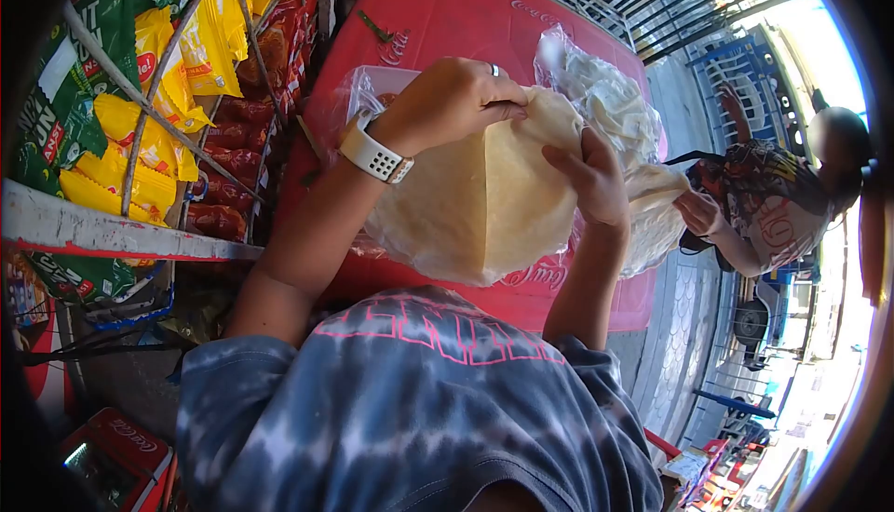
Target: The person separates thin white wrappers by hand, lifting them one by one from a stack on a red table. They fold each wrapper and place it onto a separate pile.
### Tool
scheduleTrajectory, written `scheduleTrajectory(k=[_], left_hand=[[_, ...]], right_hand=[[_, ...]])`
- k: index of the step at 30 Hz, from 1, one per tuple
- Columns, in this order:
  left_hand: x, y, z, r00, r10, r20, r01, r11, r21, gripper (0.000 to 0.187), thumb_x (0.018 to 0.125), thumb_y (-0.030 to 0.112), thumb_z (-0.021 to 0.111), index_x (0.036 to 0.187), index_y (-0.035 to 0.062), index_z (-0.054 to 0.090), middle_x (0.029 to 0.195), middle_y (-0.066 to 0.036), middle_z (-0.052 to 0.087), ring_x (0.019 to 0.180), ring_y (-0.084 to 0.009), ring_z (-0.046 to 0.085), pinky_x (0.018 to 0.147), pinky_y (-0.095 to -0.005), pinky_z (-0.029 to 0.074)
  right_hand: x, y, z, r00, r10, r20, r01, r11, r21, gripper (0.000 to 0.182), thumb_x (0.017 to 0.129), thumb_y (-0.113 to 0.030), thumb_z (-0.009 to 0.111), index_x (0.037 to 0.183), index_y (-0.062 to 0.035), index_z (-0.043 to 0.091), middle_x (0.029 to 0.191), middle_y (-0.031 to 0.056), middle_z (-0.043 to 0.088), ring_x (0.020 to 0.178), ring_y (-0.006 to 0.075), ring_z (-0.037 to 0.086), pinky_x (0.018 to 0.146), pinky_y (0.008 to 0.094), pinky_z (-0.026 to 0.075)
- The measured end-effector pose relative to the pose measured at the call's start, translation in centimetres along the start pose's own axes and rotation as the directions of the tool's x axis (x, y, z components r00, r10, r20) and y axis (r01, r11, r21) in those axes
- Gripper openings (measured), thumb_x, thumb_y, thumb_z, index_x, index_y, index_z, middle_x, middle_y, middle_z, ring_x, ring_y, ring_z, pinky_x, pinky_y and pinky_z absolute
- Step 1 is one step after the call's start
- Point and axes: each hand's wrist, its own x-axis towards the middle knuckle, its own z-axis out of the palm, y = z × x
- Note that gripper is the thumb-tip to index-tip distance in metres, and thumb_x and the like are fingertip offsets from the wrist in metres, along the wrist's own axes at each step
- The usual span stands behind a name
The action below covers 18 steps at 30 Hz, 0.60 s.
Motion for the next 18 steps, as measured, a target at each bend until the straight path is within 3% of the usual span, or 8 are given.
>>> scheduleTrajectory(k=[1, 4, 7, 9, 12, 14, 18], left_hand=[[0.0, 0.1, 0.2, 1.000, 0.010, -0.011, -0.009, 0.997, 0.074, 0.018, 0.068, 0.010, 0.068, 0.084, 0.0054, 0.062, 0.074, -0.005, 0.062, 0.065, -0.0173, 0.061, 0.059, -0.0264, 0.048], [-0.3, 1.1, 0.9, 0.974, -0.077, -0.214, 0.056, 0.993, -0.102, 0.023, 0.068, 0.011, 0.068, 0.089, 0.0063, 0.060, 0.079, -0.006, 0.061, 0.065, -0.0182, 0.060, 0.060, -0.0271, 0.049], [-0.7, 1.6, 1.7, 0.969, -0.008, -0.246, -0.013, 0.996, -0.086, 0.029, 0.067, 0.010, 0.068, 0.094, 0.0073, 0.058, 0.084, -0.006, 0.060, 0.068, -0.0184, 0.060, 0.061, -0.0270, 0.050], [-1.0, 1.8, 1.6, 0.971, -0.076, -0.228, 0.049, 0.991, -0.121, 0.029, 0.066, 0.009, 0.069, 0.092, 0.0070, 0.058, 0.083, -0.006, 0.060, 0.070, -0.0186, 0.061, 0.061, -0.0269, 0.050], [-1.4, 1.8, 1.1, 0.976, -0.074, -0.206, 0.057, 0.995, -0.088, 0.024, 0.065, 0.007, 0.068, 0.088, 0.0068, 0.060, 0.080, -0.005, 0.061, 0.071, -0.0180, 0.061, 0.060, -0.0261, 0.049], [-1.8, 1.3, 1.0, 0.982, -0.027, -0.188, 0.023, 0.999, -0.026, 0.020, 0.065, 0.005, 0.068, 0.084, 0.0066, 0.061, 0.077, -0.005, 0.062, 0.070, -0.0175, 0.061, 0.060, -0.0255, 0.049], [-2.3, 0.0, 1.1, 0.990, -0.066, -0.122, 0.042, 0.980, -0.194, 0.014, 0.067, 0.009, 0.066, 0.081, 0.0083, 0.063, 0.074, -0.004, 0.063, 0.066, -0.0198, 0.060, 0.057, -0.0282, 0.047]], right_hand=[[0.0, 0.0, 0.2, 1.000, 0.015, -0.022, -0.014, 0.999, 0.032, 0.029, 0.078, -0.011, 0.059, 0.102, 0.0040, 0.052, 0.088, 0.0040, 0.058, 0.077, 0.0085, 0.053, 0.067, 0.0224, 0.043], [0.1, 0.0, 0.9, 0.994, 0.042, -0.096, -0.031, 0.993, 0.113, 0.027, 0.081, -0.016, 0.057, 0.100, 0.0027, 0.054, 0.086, 0.0032, 0.058, 0.075, 0.0068, 0.053, 0.066, 0.0209, 0.042], [0.1, 0.0, 2.0, 0.982, 0.058, -0.178, -0.037, 0.992, 0.122, 0.025, 0.082, -0.020, 0.057, 0.095, 0.0015, 0.057, 0.081, 0.0020, 0.058, 0.071, 0.0050, 0.052, 0.064, 0.0202, 0.042], [0.1, 0.1, 2.3, 0.974, 0.083, -0.212, -0.067, 0.995, 0.079, 0.025, 0.082, -0.022, 0.057, 0.092, 0.0010, 0.059, 0.077, 0.0013, 0.058, 0.069, 0.0042, 0.051, 0.062, 0.0201, 0.042], [0.2, 0.5, 1.9, 0.989, 0.015, -0.149, -0.045, 0.978, -0.203, 0.024, 0.081, -0.021, 0.059, 0.089, 0.0014, 0.060, 0.074, 0.0012, 0.059, 0.066, 0.0040, 0.051, 0.059, 0.0201, 0.042], [-0.3, -0.2, 2.3, 0.991, 0.044, -0.130, -0.067, 0.982, -0.178, 0.024, 0.080, -0.020, 0.061, 0.090, 0.0019, 0.059, 0.075, 0.0014, 0.059, 0.065, 0.0041, 0.051, 0.057, 0.0201, 0.042], [-0.4, -0.3, 2.4, 0.995, 0.075, -0.064, -0.081, 0.992, -0.099, 0.024, 0.078, -0.017, 0.063, 0.090, 0.0029, 0.059, 0.075, 0.0015, 0.059, 0.064, 0.0044, 0.052, 0.056, 0.0201, 0.042]])
